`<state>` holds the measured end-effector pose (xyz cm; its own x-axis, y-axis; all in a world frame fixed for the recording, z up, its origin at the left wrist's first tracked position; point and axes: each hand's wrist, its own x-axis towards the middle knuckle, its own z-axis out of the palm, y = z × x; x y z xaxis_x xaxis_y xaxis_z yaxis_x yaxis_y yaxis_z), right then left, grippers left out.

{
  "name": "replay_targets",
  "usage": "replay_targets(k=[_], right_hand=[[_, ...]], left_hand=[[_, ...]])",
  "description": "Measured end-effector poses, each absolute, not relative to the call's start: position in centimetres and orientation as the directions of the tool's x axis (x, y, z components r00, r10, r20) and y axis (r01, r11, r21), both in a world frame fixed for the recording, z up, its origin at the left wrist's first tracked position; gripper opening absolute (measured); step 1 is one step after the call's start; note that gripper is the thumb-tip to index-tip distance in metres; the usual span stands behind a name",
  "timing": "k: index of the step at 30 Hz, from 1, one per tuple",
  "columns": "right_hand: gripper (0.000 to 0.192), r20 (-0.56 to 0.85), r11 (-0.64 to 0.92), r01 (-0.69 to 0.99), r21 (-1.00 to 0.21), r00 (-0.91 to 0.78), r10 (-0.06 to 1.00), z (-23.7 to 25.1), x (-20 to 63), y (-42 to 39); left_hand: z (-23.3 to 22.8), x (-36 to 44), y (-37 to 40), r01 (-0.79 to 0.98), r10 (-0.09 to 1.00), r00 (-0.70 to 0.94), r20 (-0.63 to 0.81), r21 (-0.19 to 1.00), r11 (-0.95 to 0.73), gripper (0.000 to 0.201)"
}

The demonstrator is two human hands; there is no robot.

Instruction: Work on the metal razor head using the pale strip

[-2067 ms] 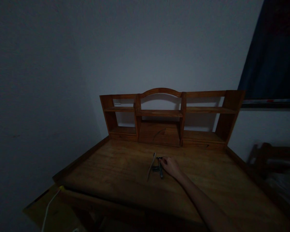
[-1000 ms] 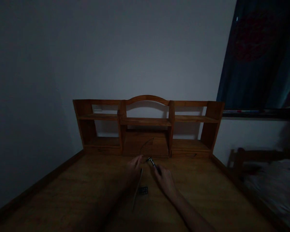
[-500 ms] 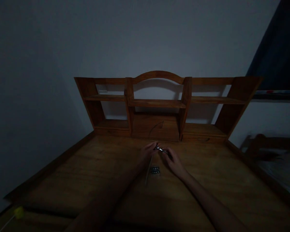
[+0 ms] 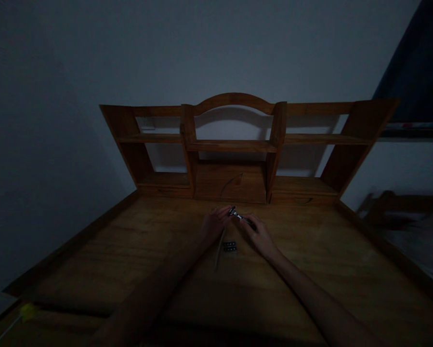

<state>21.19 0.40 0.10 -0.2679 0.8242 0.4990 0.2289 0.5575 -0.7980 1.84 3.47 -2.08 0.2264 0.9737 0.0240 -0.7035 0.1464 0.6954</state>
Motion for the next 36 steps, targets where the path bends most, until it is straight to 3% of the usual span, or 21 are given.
replay_targets(k=[5, 13, 20, 27, 33, 36], right_hand=[[0.038, 0.393, 0.426, 0.096, -0.899, -0.246, 0.886, -0.1, 21.4, 0.9], [0.044, 0.128, 0.138, 0.005, -0.99, -0.345, 0.93, -1.0, 21.5, 1.6], [0.043, 0.116, 0.112, -0.032, -0.993, -0.298, 0.947, -0.7, 21.6, 1.6], [0.042, 0.127, 0.12, -0.044, -0.992, -0.211, 0.969, -0.8, 21.9, 1.7], [0.042, 0.138, 0.13, -0.051, -0.99, -0.197, 0.971, -0.9, 22.0, 2.0], [0.043, 0.135, 0.12, -0.089, -0.989, -0.191, 0.972, -0.7, 21.9, 1.9]], left_hand=[[-0.9, 1.8, 2.8, -0.758, 0.911, 0.398, 0.108, 0.598, 0.261, 0.066], [0.5, 2.6, 1.6, -0.711, 0.844, 0.513, 0.156, 0.628, 0.316, 0.076], [1.3, 3.0, 1.0, -0.681, 0.826, 0.545, 0.146, 0.652, 0.334, 0.077], [0.7, 2.9, 1.5, -0.712, 0.824, 0.547, 0.149, 0.6, 0.365, 0.088], [1.0, 2.9, 1.5, -0.71, 0.833, 0.535, 0.138, 0.608, 0.356, 0.084], [1.1, 3.0, 1.7, -0.674, 0.849, 0.513, 0.127, 0.672, 0.307, 0.076]])
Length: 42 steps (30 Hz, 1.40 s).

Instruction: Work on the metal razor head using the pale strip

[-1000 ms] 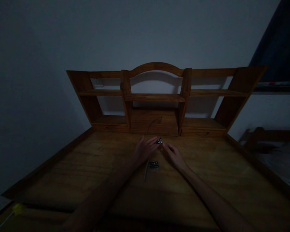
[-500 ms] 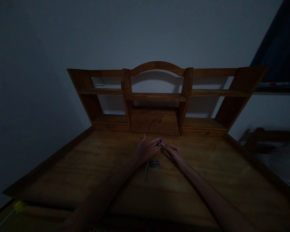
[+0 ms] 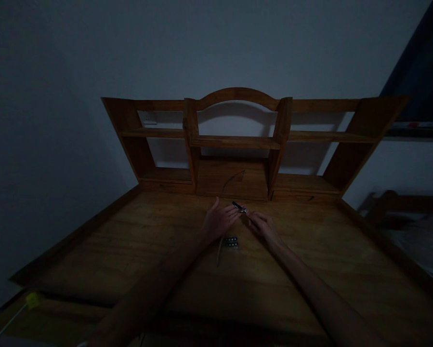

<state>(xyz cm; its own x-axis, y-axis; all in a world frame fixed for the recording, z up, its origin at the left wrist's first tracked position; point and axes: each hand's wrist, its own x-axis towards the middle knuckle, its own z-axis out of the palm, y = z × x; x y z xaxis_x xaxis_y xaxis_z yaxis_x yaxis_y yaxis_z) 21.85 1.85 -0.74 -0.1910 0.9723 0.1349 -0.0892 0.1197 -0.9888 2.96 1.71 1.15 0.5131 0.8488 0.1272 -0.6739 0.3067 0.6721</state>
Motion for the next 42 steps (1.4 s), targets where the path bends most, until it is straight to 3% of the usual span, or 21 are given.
replay_targets(k=[4, 8, 13, 17, 22, 29, 32, 36, 42], right_hand=[[0.041, 0.111, 0.083, -0.182, -0.98, -0.148, 0.983, -0.4, 21.8, 1.5], [0.042, 0.057, 0.029, -0.206, -0.978, -0.133, 0.989, -0.1, 22.1, 1.5], [0.043, -0.01, -0.042, -0.214, -0.976, -0.147, 0.989, 0.2, 22.7, 1.9], [0.042, -0.027, -0.06, -0.242, -0.968, -0.138, 0.99, 0.3, 23.0, 2.2], [0.041, -0.049, -0.086, -0.278, -0.957, -0.137, 0.989, 0.1, 23.1, 2.9], [0.041, -0.066, -0.108, -0.273, -0.956, -0.161, 0.985, -0.3, 23.4, 3.3], [0.039, -0.075, -0.13, -0.295, -0.947, -0.19, 0.979, -0.3, 23.6, 3.5], [0.04, -0.037, -0.109, -0.289, -0.951, -0.242, 0.97, -0.2, 23.6, 3.5], [0.042, 0.004, -0.074, -0.267, -0.961, -0.28, 0.96, -0.3, 23.4, 3.3]], left_hand=[[0.4, 3.2, 2.1, -0.582, 0.943, 0.325, 0.075, 0.801, 0.137, 0.042], [-1.2, 3.2, 2.4, -0.569, 0.978, 0.191, 0.078, 0.821, 0.045, 0.022], [-1.2, 2.6, 2.7, -0.318, 0.987, 0.087, 0.134, 0.943, -0.1, 0.028], [0.8, 0.9, 2.3, 0.049, 0.954, 0.274, 0.122, 0.989, -0.141, 0.04], [2.0, -0.7, 0.0, 0.379, 0.905, 0.4, 0.148, 0.872, -0.31, 0.037], [2.4, 0.4, -2.6, 0.434, 0.914, 0.355, 0.196, 0.832, -0.347, 0.025], [3.0, 0.6, -3.9, 0.489, 0.925, 0.356, 0.133, 0.817, -0.306, 0.019], [3.3, 0.9, -5.2, 0.644, 0.952, 0.274, 0.136, 0.709, -0.286, 0.015], [2.9, 2.5, -5.5, 0.77, 0.942, 0.33, 0.061, 0.561, -0.306, 0.013]])
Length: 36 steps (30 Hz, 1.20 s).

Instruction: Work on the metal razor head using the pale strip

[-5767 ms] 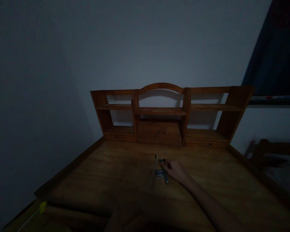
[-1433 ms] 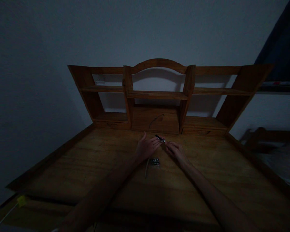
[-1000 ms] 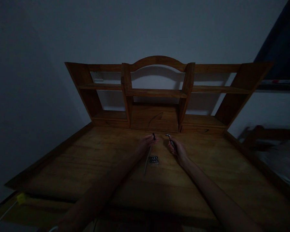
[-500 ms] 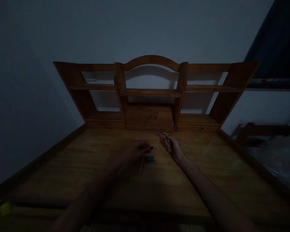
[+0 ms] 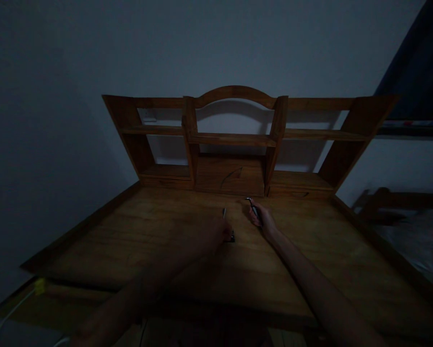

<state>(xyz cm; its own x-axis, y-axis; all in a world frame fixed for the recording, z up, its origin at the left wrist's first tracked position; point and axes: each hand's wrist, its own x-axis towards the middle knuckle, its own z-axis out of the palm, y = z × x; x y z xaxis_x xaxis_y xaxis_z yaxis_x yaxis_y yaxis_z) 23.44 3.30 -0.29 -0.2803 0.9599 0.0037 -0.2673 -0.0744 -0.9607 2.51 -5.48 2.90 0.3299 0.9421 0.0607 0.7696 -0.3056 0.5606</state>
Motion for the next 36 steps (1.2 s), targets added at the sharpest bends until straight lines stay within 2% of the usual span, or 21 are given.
replay_targets(k=[7, 12, 18, 25, 30, 36], right_hand=[[0.043, -0.049, -0.128, -0.262, -0.956, -0.288, 0.956, -0.1, 23.1, 3.0], [0.043, -0.034, -0.114, -0.256, -0.96, -0.299, 0.954, 0.0, 22.9, 2.5], [0.045, -0.009, -0.106, -0.254, -0.961, -0.355, 0.935, -0.2, 22.5, 2.2], [0.043, 0.009, -0.107, -0.282, -0.953, -0.379, 0.925, -0.6, 22.4, 2.3], [0.043, -0.001, -0.116, -0.283, -0.952, -0.378, 0.926, -0.8, 22.4, 2.5], [0.043, 0.006, -0.123, -0.3, -0.946, -0.394, 0.919, -0.9, 22.5, 2.5]], left_hand=[[2.0, 3.3, -4.4, 0.8, 0.935, 0.352, 0.026, 0.51, -0.316, 0.011], [2.1, 3.3, -3.7, 0.825, 0.934, 0.357, -0.024, 0.478, -0.303, 0.009], [2.9, 3.4, -4.2, 0.865, 0.951, 0.31, 0.002, 0.414, -0.283, 0.009], [4.0, 3.5, -3.4, 0.882, 0.954, 0.301, -0.017, 0.385, -0.271, 0.046], [4.4, 3.7, -3.1, 0.881, 0.947, 0.296, -0.128, 0.42, -0.219, 0.042], [3.7, 3.8, -2.2, 0.848, 0.919, 0.393, -0.038, 0.4, -0.347, 0.043]])
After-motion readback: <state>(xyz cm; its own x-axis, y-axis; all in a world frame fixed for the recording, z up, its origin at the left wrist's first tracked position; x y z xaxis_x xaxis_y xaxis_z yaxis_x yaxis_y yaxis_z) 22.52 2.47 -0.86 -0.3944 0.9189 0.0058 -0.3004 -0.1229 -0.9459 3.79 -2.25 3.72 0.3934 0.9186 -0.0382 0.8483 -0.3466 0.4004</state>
